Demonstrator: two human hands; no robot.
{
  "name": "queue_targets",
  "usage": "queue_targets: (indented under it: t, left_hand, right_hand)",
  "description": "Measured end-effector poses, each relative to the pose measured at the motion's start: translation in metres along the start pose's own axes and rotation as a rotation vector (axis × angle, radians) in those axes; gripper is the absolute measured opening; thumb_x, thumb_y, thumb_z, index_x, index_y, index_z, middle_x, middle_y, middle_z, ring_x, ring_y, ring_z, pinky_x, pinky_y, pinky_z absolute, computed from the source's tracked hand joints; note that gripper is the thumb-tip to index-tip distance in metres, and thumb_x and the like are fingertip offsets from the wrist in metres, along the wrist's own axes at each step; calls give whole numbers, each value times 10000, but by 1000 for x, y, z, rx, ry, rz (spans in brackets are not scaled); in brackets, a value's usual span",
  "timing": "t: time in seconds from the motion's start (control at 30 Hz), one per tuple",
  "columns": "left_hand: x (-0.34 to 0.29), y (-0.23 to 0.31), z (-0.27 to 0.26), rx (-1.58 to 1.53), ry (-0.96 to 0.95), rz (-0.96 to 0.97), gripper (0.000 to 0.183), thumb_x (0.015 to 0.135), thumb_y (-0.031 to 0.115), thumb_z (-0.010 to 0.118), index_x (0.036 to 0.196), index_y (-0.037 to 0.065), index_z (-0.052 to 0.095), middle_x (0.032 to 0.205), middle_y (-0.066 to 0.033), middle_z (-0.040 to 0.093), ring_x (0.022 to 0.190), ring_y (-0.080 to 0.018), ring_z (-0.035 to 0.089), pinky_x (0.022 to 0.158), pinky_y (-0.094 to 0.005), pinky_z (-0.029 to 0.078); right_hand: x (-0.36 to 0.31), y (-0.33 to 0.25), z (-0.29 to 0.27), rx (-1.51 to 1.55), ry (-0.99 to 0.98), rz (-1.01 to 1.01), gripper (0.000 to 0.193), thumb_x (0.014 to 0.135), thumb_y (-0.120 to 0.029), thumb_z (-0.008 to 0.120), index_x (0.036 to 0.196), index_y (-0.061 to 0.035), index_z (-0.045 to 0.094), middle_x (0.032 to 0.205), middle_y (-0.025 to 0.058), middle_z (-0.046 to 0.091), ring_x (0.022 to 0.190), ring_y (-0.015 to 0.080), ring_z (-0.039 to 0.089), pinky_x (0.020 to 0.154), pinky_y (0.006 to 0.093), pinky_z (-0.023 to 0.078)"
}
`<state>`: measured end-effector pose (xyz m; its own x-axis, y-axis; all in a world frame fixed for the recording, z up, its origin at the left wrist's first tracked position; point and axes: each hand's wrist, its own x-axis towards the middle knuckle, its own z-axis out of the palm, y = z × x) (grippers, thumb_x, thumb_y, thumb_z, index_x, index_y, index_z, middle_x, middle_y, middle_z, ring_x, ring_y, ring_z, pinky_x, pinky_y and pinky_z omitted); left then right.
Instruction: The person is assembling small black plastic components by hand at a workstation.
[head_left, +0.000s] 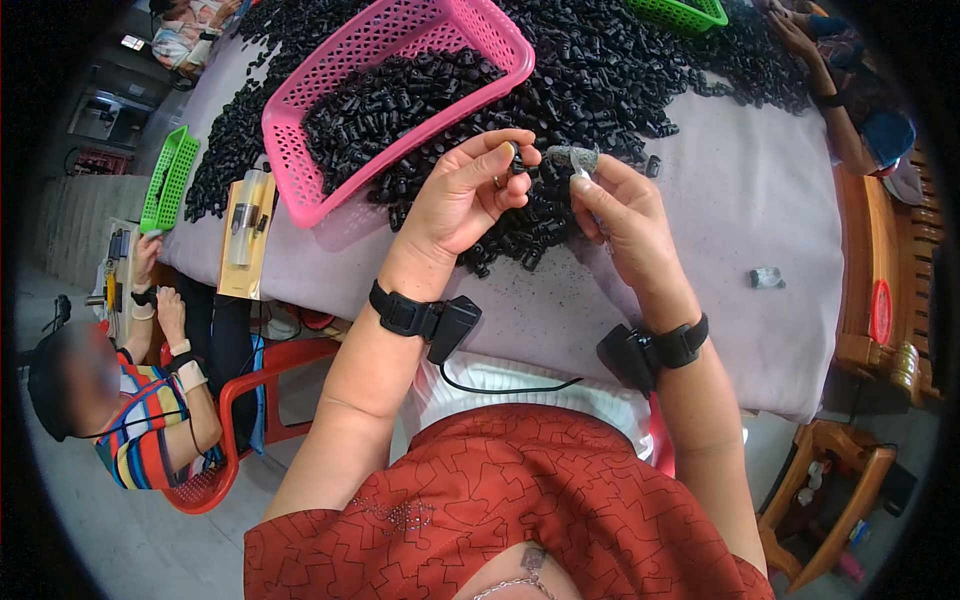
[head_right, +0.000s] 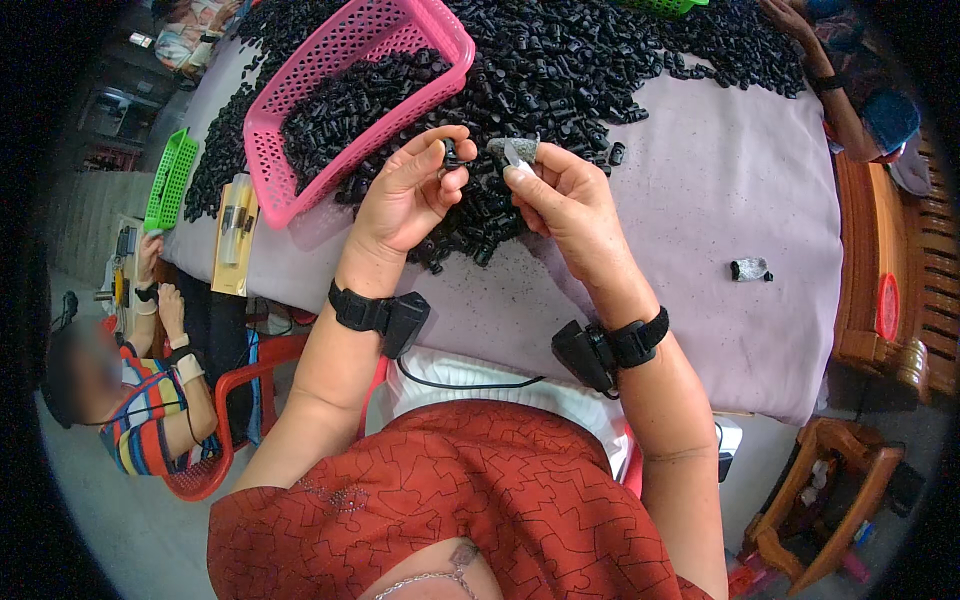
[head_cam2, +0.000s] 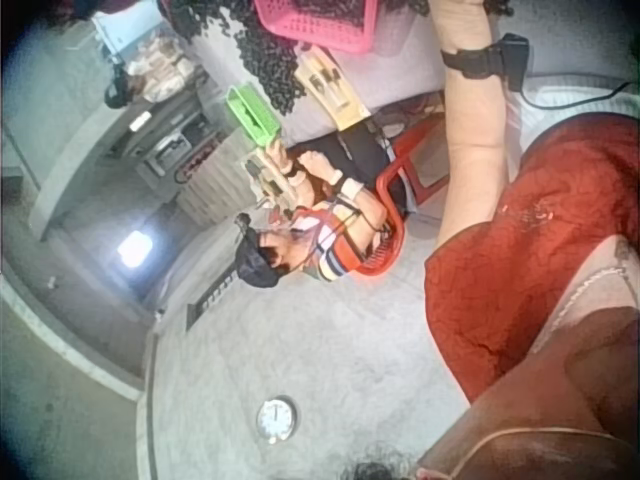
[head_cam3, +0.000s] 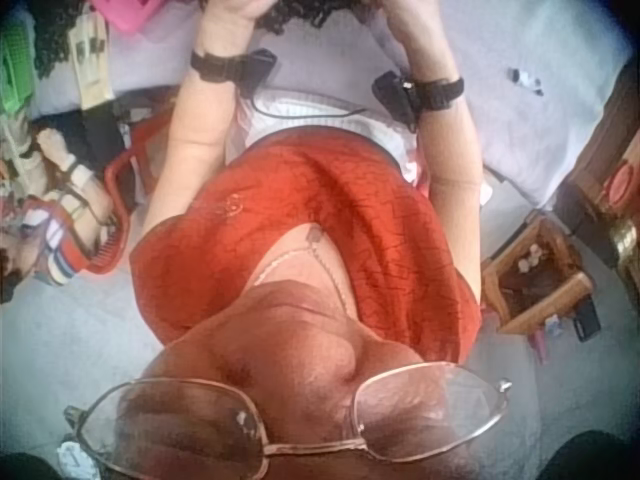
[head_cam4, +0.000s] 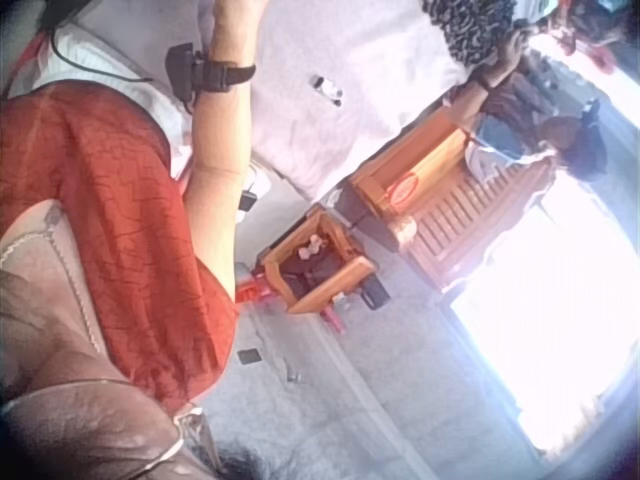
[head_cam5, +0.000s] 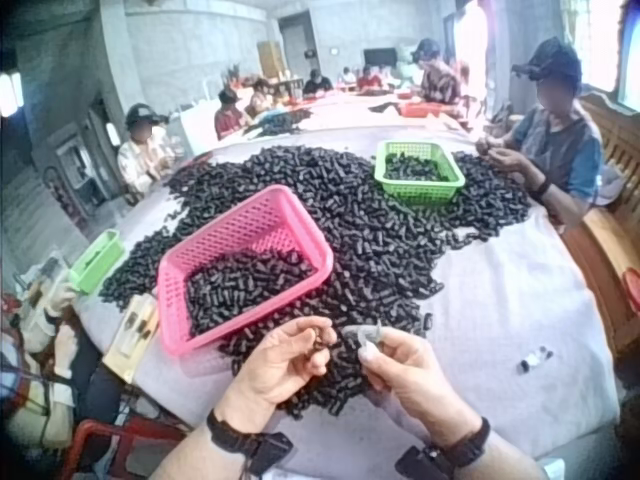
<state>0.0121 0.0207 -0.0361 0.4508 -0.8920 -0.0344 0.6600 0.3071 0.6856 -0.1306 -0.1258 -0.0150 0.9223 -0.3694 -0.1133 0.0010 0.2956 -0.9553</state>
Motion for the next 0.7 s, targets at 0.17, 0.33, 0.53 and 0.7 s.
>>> queue_targets:
  t: [0.17, 0.33, 0.53, 0.7]
  left_hand:
    - [1, 1, -1, -65, 7, -1, 287, 936, 170, 621, 1156, -14, 620, 944, -84, 660, 733, -113, 638, 649, -235, 578]
    - [1, -1, -5, 20, 33, -19, 369, 958, 174, 587, 1259, -34, 543, 1019, -107, 641, 779, -121, 624, 694, -230, 585]
    - [1, 0, 5, 18, 50, -32, 382, 961, 122, 564, 1305, -36, 512, 1029, -108, 647, 816, -126, 643, 731, -240, 592]
    - [2, -2, -2, 27, 18, -43, 395, 954, 110, 573, 1321, -17, 500, 1000, -88, 646, 790, -102, 631, 704, -218, 582]
  right_hand:
    - [0, 3, -2, -15, 2, 3, 148, 923, -201, 637, 854, -80, 584, 676, -45, 544, 548, 15, 448, 466, 180, 315]
    - [-1, 3, -1, -13, -5, -6, 148, 924, -202, 635, 862, -76, 589, 679, -42, 547, 546, 15, 445, 464, 180, 314]
    - [-1, 3, -2, -6, -21, -13, 133, 929, -185, 629, 950, -54, 613, 709, -45, 552, 550, 10, 436, 466, 174, 306]
    - [-3, -2, 1, 4, -53, -10, 215, 921, -164, 637, 1083, -25, 604, 727, -49, 551, 576, 8, 441, 483, 167, 314]
